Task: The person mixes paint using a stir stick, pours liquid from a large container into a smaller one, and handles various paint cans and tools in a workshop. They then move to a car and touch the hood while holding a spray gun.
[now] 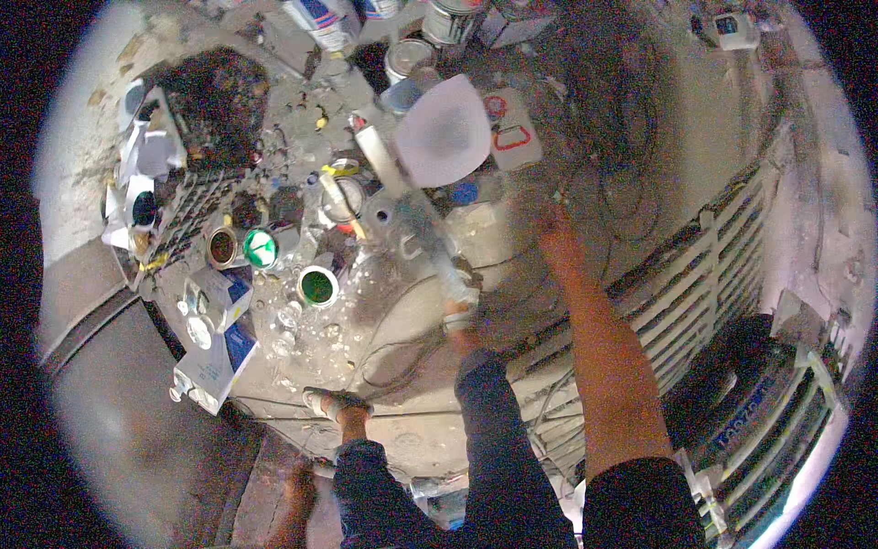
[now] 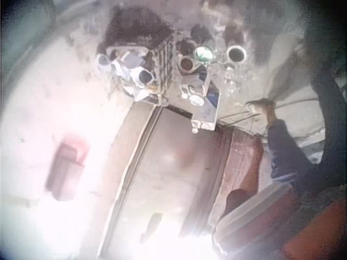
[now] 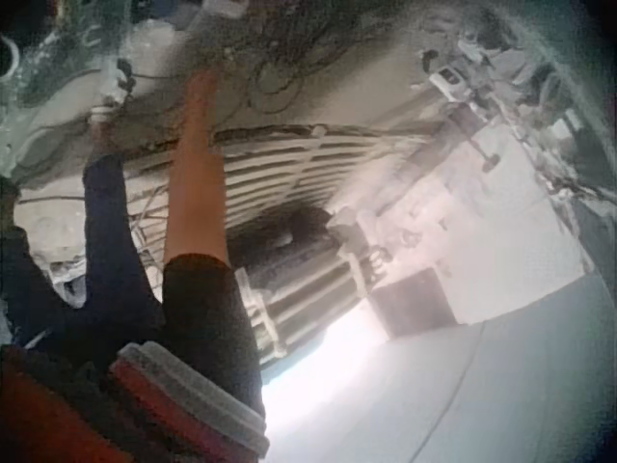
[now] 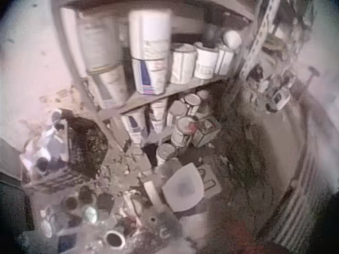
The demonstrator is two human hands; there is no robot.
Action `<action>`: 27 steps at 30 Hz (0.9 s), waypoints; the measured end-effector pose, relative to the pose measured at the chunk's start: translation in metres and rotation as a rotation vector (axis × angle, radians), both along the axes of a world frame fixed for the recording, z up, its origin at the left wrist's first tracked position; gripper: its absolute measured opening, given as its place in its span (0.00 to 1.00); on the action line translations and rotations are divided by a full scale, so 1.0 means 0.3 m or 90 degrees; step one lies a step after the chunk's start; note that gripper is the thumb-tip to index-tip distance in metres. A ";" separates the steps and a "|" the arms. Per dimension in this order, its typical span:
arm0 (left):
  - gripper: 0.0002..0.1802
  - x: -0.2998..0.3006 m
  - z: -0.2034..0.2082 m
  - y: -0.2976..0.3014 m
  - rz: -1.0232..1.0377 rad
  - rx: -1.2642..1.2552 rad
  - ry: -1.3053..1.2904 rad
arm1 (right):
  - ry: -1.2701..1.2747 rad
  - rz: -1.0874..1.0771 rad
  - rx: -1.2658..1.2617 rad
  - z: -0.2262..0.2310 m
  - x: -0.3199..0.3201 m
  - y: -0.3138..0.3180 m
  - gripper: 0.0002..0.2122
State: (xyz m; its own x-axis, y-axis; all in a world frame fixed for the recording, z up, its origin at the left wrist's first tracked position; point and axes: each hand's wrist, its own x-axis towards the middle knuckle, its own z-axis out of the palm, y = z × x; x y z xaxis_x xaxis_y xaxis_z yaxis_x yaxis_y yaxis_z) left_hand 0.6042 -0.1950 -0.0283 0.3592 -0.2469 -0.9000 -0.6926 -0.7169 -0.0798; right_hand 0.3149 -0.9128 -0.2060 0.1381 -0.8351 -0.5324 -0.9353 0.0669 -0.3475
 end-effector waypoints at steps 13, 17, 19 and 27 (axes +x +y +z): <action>0.14 -0.450 0.052 -0.089 0.226 -0.163 -0.017 | -0.164 0.166 -0.292 -0.267 0.431 -0.365 0.12; 0.16 -0.463 0.115 -0.388 0.247 -0.137 0.040 | -0.150 0.232 -0.269 -0.430 0.429 -0.398 0.14; 0.17 -0.436 0.108 -0.498 0.239 -0.145 0.081 | -0.125 0.184 -0.198 -0.523 0.383 -0.438 0.14; 0.20 -0.544 0.117 -0.563 0.288 -0.130 0.131 | -0.271 -0.048 -0.048 -0.052 0.381 -0.265 0.21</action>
State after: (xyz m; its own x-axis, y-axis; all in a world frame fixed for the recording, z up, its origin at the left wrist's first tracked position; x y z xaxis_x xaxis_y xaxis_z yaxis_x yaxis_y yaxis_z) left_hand 0.4410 -0.3638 0.0069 0.2921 -0.2848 -0.9130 -0.2971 -0.9344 0.1965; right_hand 0.4293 -0.9923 -0.2216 0.2692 -0.8858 -0.3780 -0.7011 0.0888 -0.7075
